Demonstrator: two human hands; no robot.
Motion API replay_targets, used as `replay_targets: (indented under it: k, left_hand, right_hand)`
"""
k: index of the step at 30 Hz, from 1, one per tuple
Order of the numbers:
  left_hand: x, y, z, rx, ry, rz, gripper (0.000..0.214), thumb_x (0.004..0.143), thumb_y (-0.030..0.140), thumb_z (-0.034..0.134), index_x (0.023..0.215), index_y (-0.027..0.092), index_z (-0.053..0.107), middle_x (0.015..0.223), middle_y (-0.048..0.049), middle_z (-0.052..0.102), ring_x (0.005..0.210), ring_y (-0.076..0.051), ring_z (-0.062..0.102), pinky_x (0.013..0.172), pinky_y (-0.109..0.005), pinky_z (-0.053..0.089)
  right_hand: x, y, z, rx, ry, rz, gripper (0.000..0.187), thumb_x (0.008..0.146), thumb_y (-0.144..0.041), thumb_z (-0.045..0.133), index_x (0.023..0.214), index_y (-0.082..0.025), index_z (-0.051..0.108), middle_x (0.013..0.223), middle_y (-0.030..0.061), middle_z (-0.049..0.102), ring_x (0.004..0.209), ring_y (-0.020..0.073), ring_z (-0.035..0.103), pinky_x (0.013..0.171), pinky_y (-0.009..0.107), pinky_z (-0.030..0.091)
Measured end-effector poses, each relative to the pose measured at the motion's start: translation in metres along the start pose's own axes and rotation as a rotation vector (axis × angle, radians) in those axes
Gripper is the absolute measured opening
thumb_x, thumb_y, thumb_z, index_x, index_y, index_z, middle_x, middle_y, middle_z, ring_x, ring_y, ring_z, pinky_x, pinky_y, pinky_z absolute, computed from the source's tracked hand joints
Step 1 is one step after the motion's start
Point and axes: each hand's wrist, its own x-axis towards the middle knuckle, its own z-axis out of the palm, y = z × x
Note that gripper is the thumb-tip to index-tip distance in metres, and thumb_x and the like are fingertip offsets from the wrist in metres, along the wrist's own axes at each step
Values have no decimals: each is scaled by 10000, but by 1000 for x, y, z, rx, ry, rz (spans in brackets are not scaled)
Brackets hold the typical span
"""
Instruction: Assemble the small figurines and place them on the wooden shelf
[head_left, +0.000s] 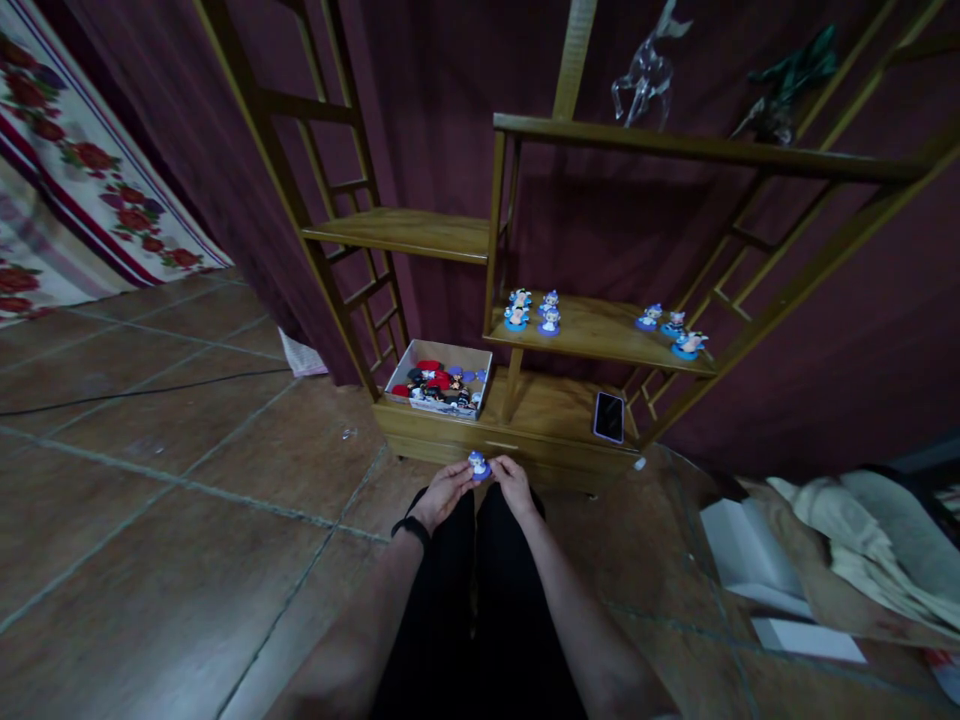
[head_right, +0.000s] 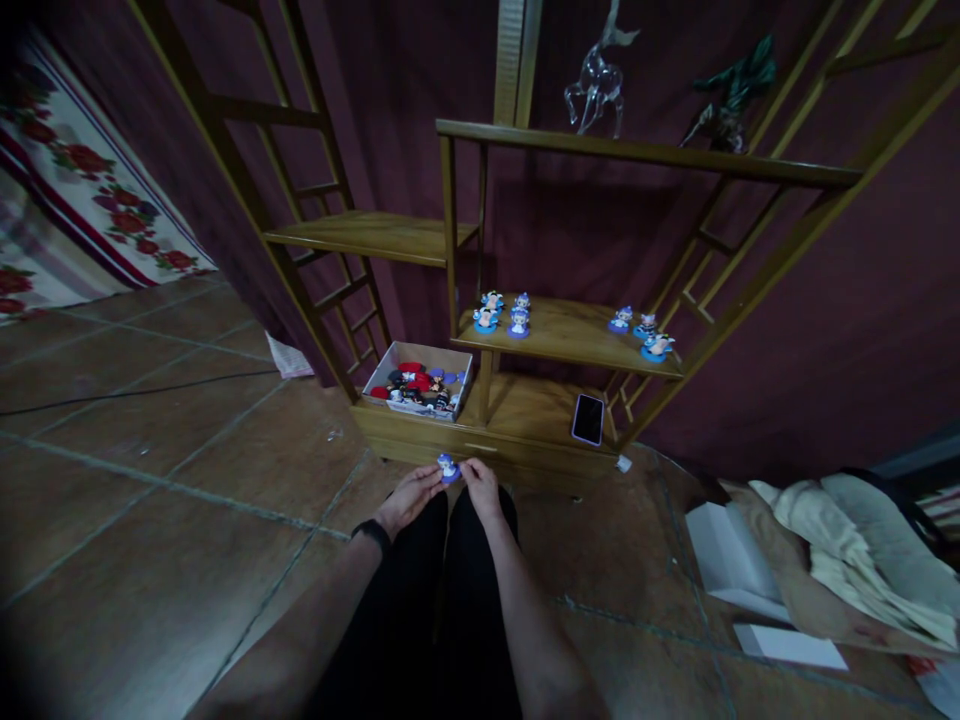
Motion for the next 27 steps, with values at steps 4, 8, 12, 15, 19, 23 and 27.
replay_targets:
  k: [4,8,12,15,19,23,27]
  left_hand:
    - [1,-2,2,-8,0,-12,217,655,92,693,871,104,679,903,-97,680,815,-151,621,780,-255,471]
    - [4,-3,4,-44,33,32,228,656,95,691,883,107,671,907,-92,679,819,-152,626,801,-265,469]
    - [7,-5,5,-70,47,81,259,643,101,702,899,113,662,874,-79,682,806,-143,626,816,-273,464]
    - [8,-7,5,-71,50,93,267,642,107,706,905,113,662,863,-76,683,808,-137,623,834,-273,454]
    - [7,-6,4,-85,51,61,252,662,119,693,913,108,667,869,-87,685,834,-147,622,862,-285,443]
    - [4,-4,2,-89,26,44,259,664,99,684,922,111,670,925,-95,682,878,-162,618,880,-296,444]
    - [3,-3,2,-83,-5,53,303,657,104,692,958,114,662,966,-106,674,911,-175,614,881,-312,448]
  right_hand:
    - [0,3,3,-25,26,6,344,801,-472,405,800,-211,629,723,-18,637,697,136,579,696,235,461]
    - [-1,4,6,48,33,22,355,810,-460,402,965,-229,622,858,1,666,734,146,608,730,263,474]
    - [-4,3,7,64,24,39,370,762,-471,496,1052,-268,601,961,-5,665,821,167,617,779,293,479]
    - [-7,-1,5,-5,-25,21,409,703,-455,590,1082,-300,585,974,-19,667,872,176,614,819,307,467]
    - [-10,-7,3,-92,-67,9,436,698,-439,610,1114,-318,561,974,-26,668,886,174,615,831,311,457]
    - [-11,-10,3,-127,-62,14,367,731,-456,569,1070,-317,583,950,-30,672,864,164,616,821,302,458]
    - [-12,-11,3,-161,-51,25,344,740,-465,558,1048,-316,589,925,-32,674,841,159,617,808,296,462]
